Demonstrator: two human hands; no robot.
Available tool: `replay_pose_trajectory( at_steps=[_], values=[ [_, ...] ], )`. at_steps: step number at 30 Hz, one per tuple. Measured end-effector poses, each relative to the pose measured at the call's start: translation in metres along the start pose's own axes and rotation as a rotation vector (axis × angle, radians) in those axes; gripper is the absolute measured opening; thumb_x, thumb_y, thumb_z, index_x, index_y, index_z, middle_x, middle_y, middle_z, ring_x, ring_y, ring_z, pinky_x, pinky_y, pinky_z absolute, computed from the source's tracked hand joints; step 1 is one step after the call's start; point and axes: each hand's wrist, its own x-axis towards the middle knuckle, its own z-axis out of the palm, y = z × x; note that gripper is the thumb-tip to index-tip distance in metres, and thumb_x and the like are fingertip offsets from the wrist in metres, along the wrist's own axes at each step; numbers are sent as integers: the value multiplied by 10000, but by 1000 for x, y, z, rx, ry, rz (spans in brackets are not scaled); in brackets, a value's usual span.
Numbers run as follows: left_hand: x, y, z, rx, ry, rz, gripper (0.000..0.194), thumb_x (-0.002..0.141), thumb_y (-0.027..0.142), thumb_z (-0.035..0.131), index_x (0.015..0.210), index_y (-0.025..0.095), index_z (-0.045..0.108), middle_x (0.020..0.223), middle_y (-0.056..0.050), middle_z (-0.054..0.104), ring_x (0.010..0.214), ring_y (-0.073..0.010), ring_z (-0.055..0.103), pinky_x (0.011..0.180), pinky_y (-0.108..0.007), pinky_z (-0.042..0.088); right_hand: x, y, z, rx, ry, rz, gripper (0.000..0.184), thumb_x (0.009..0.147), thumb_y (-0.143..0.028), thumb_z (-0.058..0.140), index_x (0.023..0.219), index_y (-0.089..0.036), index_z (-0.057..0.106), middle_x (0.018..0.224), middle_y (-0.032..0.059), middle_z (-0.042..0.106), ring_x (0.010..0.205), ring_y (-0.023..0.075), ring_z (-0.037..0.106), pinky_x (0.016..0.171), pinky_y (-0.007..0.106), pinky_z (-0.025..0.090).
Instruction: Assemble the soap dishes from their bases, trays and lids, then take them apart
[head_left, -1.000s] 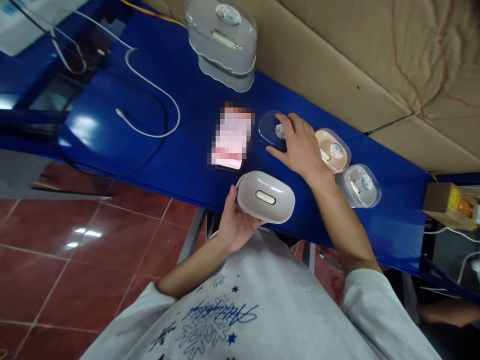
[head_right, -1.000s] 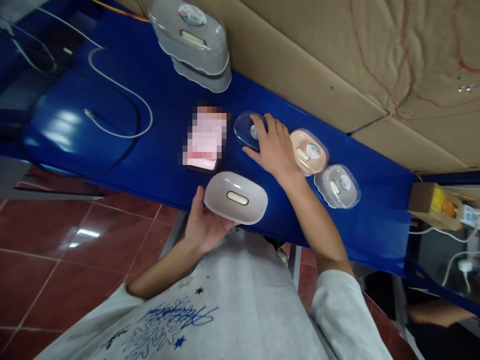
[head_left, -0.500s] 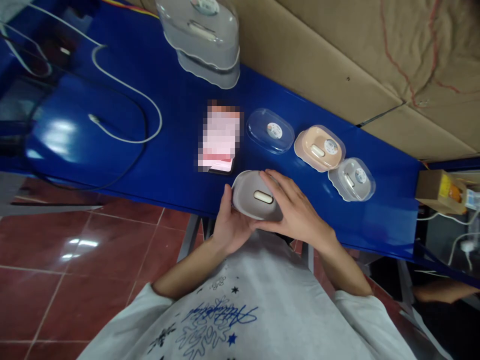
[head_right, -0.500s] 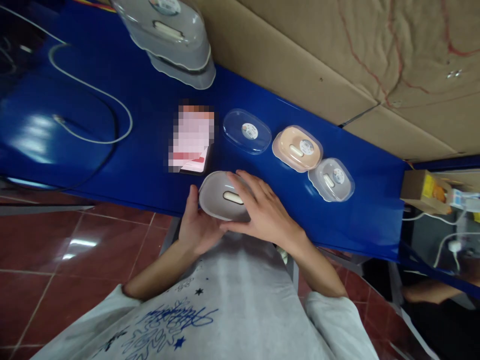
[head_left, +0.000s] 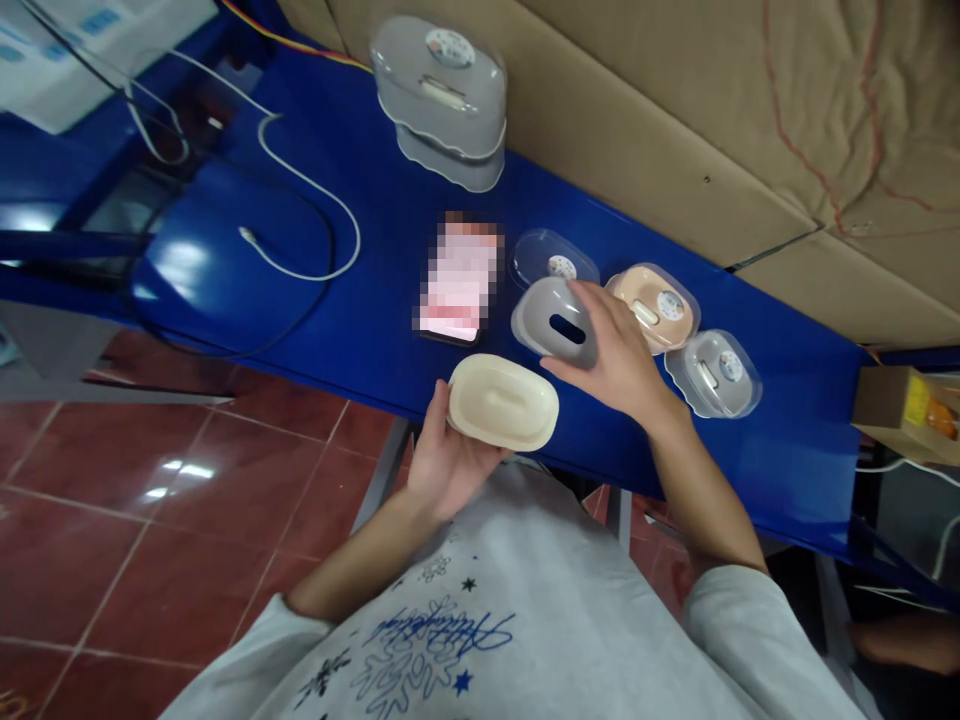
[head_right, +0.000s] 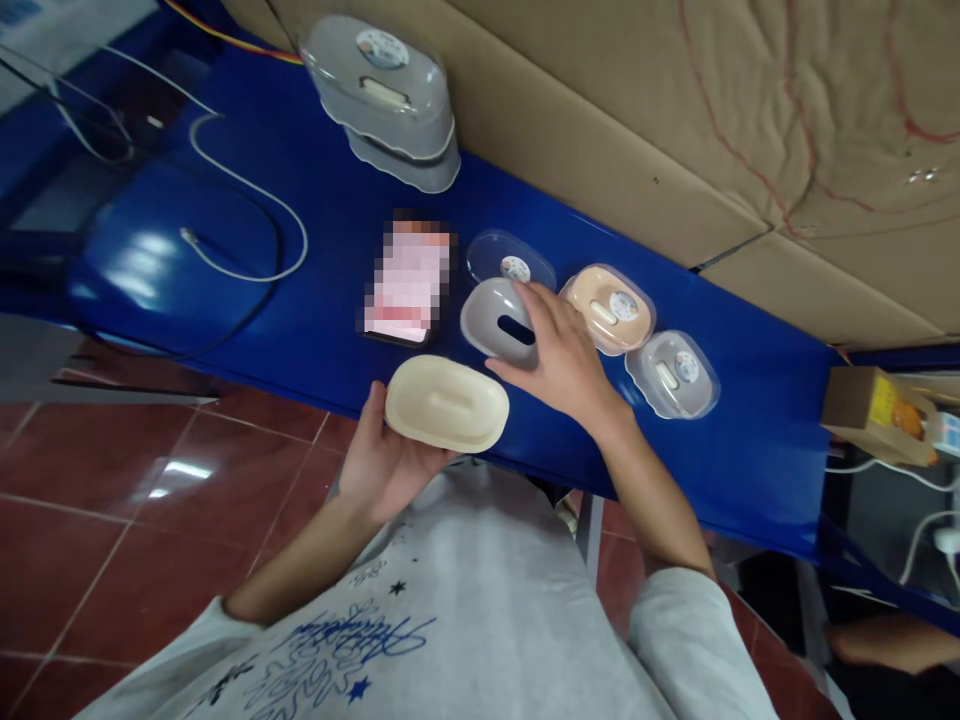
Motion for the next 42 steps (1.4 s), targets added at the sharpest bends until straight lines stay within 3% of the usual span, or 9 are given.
replay_pose_trajectory(
  at_steps=[5, 9, 19, 24, 27, 31, 35, 38, 42],
  values=[
    [-9, -2, -11, 161, 158, 105, 521, 995, 606, 662, 1346, 224, 712, 1383, -112, 758, 1390, -347, 647, 1134, -477, 561, 12, 5, 7, -168, -108, -24, 904, 977, -564, 697, 1711, -211, 305, 1756, 198, 364, 1604, 449, 366, 1282, 706, 311],
    [-10, -5, -10, 369, 203, 273, 506, 958, 407, 767, 1444, 320, 658, 1513, -44, 685, 1487, -298, 564, 1241, -441, 448, 4, -3, 8, -170, -125, -21, 915, 1000, -619, 644, 1733, -238, 250, 1777, 188, 329, 1623, 438, 341, 1291, 703, 303],
    [8, -8, -16, 1297, 7, 817, 596, 1006, 333, 704, 1577, 360, 539, 1755, -90, 341, 1655, -349, 281, 1352, -584, 226, -1, 3, 15, -59, -160, -52, 848, 1045, -664, 543, 1737, -268, 254, 1814, 139, 266, 1690, 357, 233, 1342, 665, 255],
    [14, -10, -18, 1442, -39, 914, 545, 1020, 284, 660, 1551, 347, 561, 1779, -99, 266, 1695, -368, 168, 1360, -623, 184, -17, -5, 1, -29, -72, -77, 723, 1101, -578, 465, 1732, -292, 260, 1789, 117, 339, 1678, 313, 284, 1344, 633, 297],
    [9, -11, -15, 1399, -25, 923, 495, 985, 299, 712, 1472, 349, 635, 1749, -92, 328, 1682, -384, 204, 1356, -635, 191, -25, 5, -20, -128, 4, -21, 707, 1091, -564, 495, 1724, -351, 265, 1774, 86, 375, 1664, 346, 313, 1323, 699, 294],
    [1, -16, -4, 1304, -87, 917, 457, 947, 256, 748, 1388, 367, 696, 1678, -77, 432, 1629, -382, 324, 1336, -637, 250, -23, 47, -44, -287, 95, 122, 942, 959, -646, 701, 1726, -323, 261, 1802, 142, 285, 1656, 448, 280, 1292, 759, 280],
    [-2, -27, 14, 1136, -177, 750, 389, 905, 235, 789, 1278, 345, 774, 1541, -90, 592, 1499, -383, 489, 1323, -645, 258, -17, 81, -49, -298, 30, 240, 1006, 888, -664, 770, 1694, -258, 326, 1688, 210, 468, 1509, 527, 472, 1139, 817, 427],
    [1, -39, 27, 977, -282, 575, 379, 931, 252, 779, 1299, 341, 763, 1507, -91, 627, 1482, -361, 508, 1310, -611, 307, -23, 78, -53, -233, 75, 232, 930, 884, -689, 760, 1652, -320, 387, 1620, 173, 552, 1423, 485, 556, 1137, 773, 468],
    [12, -50, 41, 629, -366, 226, 516, 969, 420, 777, 1459, 363, 626, 1564, -103, 593, 1476, -352, 549, 1252, -592, 418, -50, 42, -66, -41, 148, 148, 935, 888, -661, 784, 1663, -383, 342, 1627, 120, 544, 1425, 413, 577, 1182, 665, 505]
  ],
)
